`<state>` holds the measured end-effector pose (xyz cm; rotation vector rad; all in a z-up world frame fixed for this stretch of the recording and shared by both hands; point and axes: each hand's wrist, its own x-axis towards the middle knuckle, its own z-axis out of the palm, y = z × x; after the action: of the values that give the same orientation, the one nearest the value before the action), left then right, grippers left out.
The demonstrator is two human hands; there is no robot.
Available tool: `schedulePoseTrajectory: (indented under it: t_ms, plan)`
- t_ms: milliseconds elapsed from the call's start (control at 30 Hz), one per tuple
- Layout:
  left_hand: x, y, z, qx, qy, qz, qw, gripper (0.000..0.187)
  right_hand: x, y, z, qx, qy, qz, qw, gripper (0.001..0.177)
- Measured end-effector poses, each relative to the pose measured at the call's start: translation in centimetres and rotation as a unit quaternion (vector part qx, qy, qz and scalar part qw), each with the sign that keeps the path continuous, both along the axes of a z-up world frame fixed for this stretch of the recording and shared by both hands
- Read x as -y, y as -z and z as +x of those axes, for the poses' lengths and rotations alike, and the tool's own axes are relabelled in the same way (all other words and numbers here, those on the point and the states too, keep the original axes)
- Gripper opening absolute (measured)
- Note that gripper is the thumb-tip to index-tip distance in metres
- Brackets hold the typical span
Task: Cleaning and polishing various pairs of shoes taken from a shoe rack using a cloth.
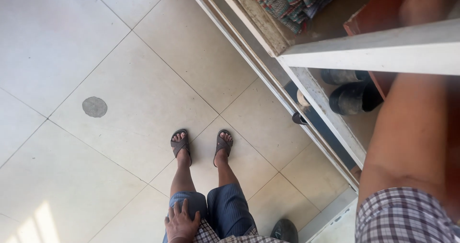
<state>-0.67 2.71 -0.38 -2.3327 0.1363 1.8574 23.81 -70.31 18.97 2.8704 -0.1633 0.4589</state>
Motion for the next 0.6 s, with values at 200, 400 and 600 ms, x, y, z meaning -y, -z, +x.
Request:
schedulePoseTrajectory:
  t_ms: [200, 400, 600]
  plan:
    - [0.1, -0.4, -0.3, 0.046, 0.036, -0.02, 0.998, 0.082, -6.4, 1.0, -14.5, -0.041, 0.137, 0.049, 0.989, 0.034]
    - [-0.5, -0.1, -0.1, 0.057, 0.037, -0.036, 0.997, 0.08, -3.0, -2.1, -32.3, 0.174, 0.285, 0.356, 0.873, 0.048]
    - [-0.8, -1.1, 0.8, 0.061, 0.033, -0.071, 0.995, 0.073, 1.1, 1.1, -41.8, 0.356, 0.266, 0.54, 0.715, 0.042]
